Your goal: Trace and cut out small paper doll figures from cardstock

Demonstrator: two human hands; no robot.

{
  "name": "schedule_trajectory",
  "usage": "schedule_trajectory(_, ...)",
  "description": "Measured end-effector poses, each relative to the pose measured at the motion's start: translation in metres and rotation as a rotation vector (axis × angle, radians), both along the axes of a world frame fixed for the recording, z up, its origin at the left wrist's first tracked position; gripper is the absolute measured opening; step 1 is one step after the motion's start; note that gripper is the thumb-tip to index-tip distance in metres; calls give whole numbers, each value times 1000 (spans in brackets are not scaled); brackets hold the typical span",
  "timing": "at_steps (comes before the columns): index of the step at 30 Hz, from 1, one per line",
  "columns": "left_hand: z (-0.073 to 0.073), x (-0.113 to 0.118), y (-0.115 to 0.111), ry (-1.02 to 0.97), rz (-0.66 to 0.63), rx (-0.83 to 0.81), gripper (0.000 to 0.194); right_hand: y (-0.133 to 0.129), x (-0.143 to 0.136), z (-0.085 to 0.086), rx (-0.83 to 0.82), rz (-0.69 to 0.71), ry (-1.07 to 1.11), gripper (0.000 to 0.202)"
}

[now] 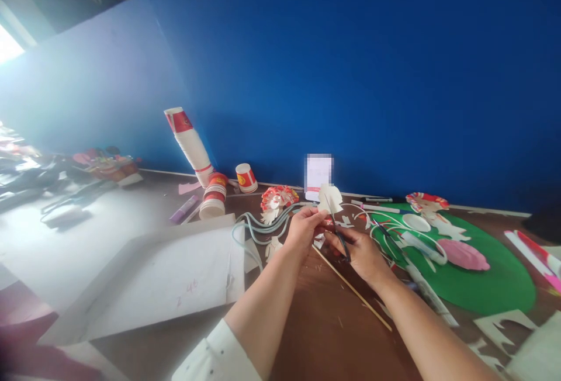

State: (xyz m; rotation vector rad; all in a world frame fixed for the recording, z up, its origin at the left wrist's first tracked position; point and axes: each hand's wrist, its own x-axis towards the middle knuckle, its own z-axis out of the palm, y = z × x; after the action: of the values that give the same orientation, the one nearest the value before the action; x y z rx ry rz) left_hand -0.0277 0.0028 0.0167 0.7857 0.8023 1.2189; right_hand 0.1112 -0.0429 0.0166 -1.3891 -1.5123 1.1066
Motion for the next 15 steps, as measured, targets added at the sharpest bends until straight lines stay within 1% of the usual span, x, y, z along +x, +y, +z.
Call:
schedule_trajectory(6,4,-1,-2,97,67,16,35,-4,-5,6,-26,-12,29,43)
schedule_trajectory(11,4,1,-3,122,41,11,38,-5,-6,10,-49,-24,76,38)
schedule_trajectory(15,2,1,-2,122,23,22,37,-6,-6,13,-22,-36,31,34)
